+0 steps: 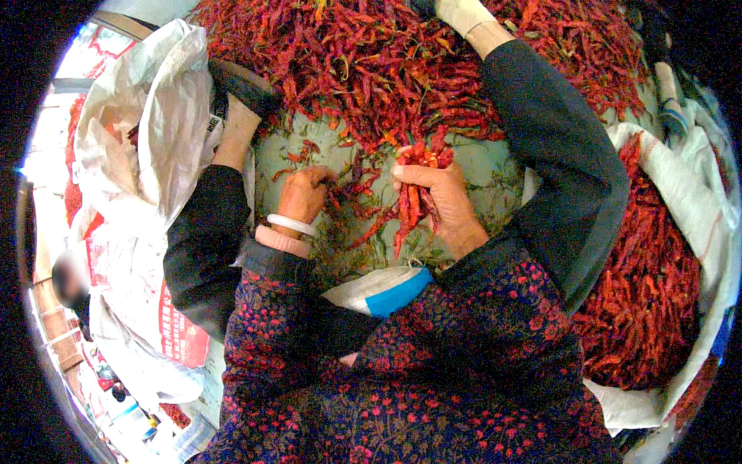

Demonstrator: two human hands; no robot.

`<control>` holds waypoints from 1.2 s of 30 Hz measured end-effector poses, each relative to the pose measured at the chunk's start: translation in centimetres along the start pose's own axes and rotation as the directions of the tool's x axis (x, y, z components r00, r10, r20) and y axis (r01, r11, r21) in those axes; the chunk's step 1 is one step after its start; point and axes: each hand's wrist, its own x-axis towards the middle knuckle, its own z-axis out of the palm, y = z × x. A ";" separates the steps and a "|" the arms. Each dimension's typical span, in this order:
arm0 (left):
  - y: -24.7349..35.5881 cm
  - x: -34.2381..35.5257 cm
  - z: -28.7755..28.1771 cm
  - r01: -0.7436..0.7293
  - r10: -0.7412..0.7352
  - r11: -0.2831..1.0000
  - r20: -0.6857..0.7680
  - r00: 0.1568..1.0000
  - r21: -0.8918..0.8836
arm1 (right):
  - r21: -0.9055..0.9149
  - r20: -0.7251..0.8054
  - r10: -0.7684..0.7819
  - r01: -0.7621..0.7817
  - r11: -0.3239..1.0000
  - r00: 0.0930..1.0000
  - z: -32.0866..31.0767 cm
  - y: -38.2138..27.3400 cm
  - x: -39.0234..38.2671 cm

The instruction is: The person sits on the floor and repeatedly picks up dried red chilies, removes the stems by hand, and places the de-stemmed chilies into a nearby pile. The task continues throughout the clip with consistent hand motions.

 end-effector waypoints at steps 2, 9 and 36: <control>0.4 0.7 -0.2 0.016 -0.008 0.997 0.113 0.994 -0.072 | 0.062 0.033 -0.001 -0.001 0.998 0.999 -0.7 0.2 0.6; -1.9 -0.6 0.3 0.276 -0.224 0.869 0.170 0.960 -0.410 | 0.087 0.007 0.074 -0.075 0.993 0.997 -1.2 0.7 1.2; 4.5 12.2 5.2 0.414 -0.469 0.873 -0.212 0.857 -0.256 | 0.124 -0.044 0.202 -0.195 0.973 0.978 0.5 1.3 1.2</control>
